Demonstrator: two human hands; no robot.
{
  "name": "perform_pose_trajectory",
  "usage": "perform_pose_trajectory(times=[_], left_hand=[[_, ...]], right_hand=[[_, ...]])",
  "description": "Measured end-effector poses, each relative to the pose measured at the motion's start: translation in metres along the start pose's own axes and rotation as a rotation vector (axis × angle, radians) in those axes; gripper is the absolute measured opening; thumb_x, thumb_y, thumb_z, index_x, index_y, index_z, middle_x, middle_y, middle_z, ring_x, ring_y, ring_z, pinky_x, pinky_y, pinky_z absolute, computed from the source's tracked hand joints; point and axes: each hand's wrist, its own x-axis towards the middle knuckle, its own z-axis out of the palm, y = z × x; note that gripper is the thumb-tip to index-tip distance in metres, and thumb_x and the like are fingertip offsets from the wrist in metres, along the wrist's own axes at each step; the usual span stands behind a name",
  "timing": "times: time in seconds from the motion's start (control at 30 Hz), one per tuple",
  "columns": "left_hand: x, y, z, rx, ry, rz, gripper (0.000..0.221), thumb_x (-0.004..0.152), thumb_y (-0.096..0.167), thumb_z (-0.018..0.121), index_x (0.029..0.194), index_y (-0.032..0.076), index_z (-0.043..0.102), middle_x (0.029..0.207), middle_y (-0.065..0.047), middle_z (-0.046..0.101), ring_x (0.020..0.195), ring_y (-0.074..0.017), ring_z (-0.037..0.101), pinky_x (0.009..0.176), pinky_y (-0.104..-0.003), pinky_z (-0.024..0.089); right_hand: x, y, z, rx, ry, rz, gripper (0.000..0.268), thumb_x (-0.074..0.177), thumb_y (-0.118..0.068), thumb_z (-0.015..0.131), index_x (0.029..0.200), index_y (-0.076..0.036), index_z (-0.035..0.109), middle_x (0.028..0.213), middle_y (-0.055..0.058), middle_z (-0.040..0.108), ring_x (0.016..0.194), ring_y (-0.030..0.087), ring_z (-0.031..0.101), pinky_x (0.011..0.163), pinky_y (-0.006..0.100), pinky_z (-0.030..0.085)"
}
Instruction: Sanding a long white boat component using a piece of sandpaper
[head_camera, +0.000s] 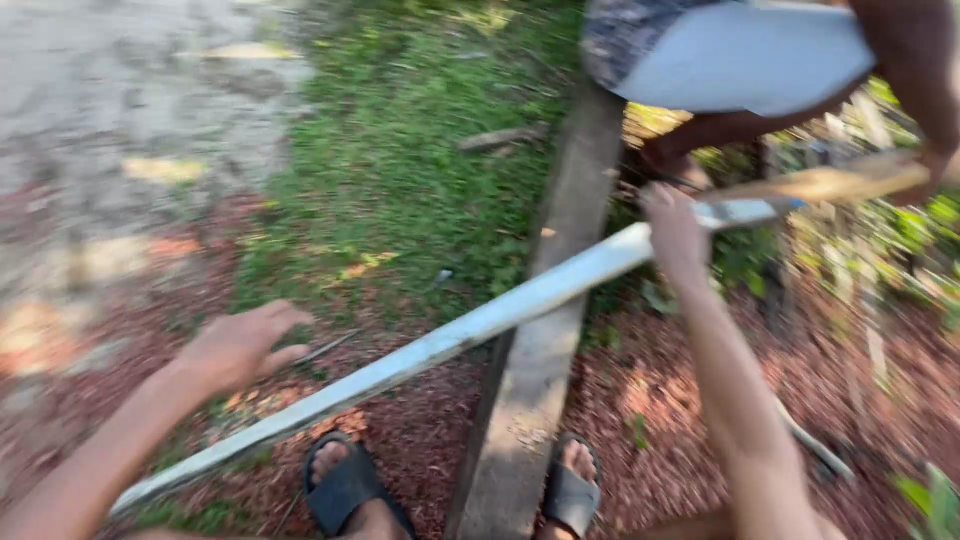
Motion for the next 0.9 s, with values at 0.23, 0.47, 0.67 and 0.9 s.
perform_pose_trajectory(times=[0.23, 0.47, 0.67, 0.9], left_hand=[[0.015, -0.016, 0.046, -0.147, 0.095, 0.328, 0.035, 0.081, 0.032, 0.049, 0.107, 0.008, 0.048, 0.106, -0.012, 0.052, 0.093, -0.0322, 0.053, 0.067, -0.047, 0.044], [-0.023, 0.005, -0.008, -0.203, -0.21, -0.012, 0.02, 0.085, 0.027, 0.051, 0.09, 0.008, 0.051, 0.081, -0.003, 0.053, 0.068, -0.0125, 0.049, 0.062, -0.022, 0.046], [-0.004, -0.009, -0.001, -0.123, -0.188, -0.062, 0.047, 0.082, 0.038, 0.048, 0.123, 0.016, 0.039, 0.126, -0.003, 0.042, 0.109, -0.025, 0.047, 0.083, -0.043, 0.044], [0.013, 0.016, -0.021, -0.029, -0.14, 0.096, 0.048, 0.081, 0.043, 0.042, 0.119, 0.013, 0.044, 0.11, -0.012, 0.055, 0.104, -0.0281, 0.053, 0.088, -0.043, 0.042]], right_hand=[[-0.035, 0.046, 0.021, -0.346, 0.012, 0.078, 0.031, 0.078, -0.047, 0.054, 0.08, -0.018, 0.066, 0.11, 0.007, 0.062, 0.09, 0.021, 0.061, 0.07, 0.031, 0.047], [-0.029, 0.029, 0.01, 0.125, -0.291, 0.291, 0.077, 0.082, -0.053, 0.021, 0.135, 0.002, 0.019, 0.139, 0.019, 0.019, 0.129, 0.029, 0.012, 0.1, 0.043, 0.008], [-0.051, -0.004, 0.034, -0.081, 0.008, 0.157, 0.068, 0.095, -0.039, 0.032, 0.127, 0.021, 0.025, 0.127, 0.04, 0.032, 0.116, 0.051, 0.031, 0.089, 0.058, 0.021], [-0.072, -0.13, 0.003, 0.016, -0.134, 0.126, 0.073, 0.074, -0.035, 0.057, 0.124, 0.014, 0.035, 0.124, 0.036, 0.034, 0.113, 0.05, 0.03, 0.095, 0.054, 0.019]])
